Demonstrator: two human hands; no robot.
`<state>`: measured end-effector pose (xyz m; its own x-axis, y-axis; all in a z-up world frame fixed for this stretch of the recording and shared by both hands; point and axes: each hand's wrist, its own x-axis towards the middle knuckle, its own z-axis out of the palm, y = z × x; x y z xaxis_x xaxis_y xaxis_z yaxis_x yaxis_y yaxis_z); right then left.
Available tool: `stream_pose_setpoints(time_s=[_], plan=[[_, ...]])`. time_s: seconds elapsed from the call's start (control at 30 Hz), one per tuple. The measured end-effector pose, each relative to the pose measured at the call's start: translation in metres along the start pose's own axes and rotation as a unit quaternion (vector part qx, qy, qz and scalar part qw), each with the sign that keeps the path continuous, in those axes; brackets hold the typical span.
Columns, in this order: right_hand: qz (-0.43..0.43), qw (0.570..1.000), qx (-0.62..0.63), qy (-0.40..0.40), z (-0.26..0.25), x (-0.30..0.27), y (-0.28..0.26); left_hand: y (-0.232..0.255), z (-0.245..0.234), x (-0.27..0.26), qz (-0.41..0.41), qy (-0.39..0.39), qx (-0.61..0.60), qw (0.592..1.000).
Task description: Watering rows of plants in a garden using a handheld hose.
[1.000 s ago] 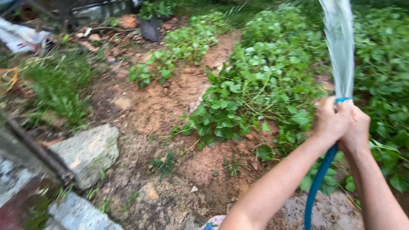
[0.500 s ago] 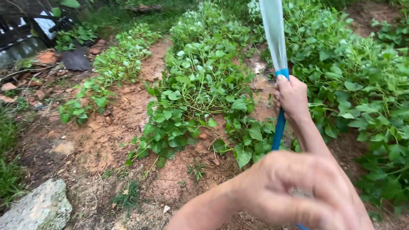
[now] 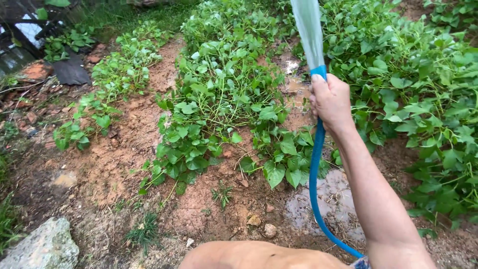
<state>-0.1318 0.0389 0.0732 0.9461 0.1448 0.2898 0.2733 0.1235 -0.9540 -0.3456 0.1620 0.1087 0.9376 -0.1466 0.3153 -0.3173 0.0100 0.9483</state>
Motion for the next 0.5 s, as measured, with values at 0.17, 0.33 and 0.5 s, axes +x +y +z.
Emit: stream_pose_setpoints(time_s=[0.17,0.33,0.5], plan=[[0.032,0.999,-0.017,-0.008,0.006,0.004,0.013,-0.005,-0.001,0.014,-0.036,0.048,0.078,0.995],[0.098,0.995,-0.010,-0.029,0.011,0.029,0.094,-0.041,-0.017,0.057,-0.058,0.101,0.161,0.980],[0.169,0.978,-0.114,-0.041,0.031,0.016,0.125,-0.212,-0.067,0.113,-0.244,0.239,-0.024,0.940]])
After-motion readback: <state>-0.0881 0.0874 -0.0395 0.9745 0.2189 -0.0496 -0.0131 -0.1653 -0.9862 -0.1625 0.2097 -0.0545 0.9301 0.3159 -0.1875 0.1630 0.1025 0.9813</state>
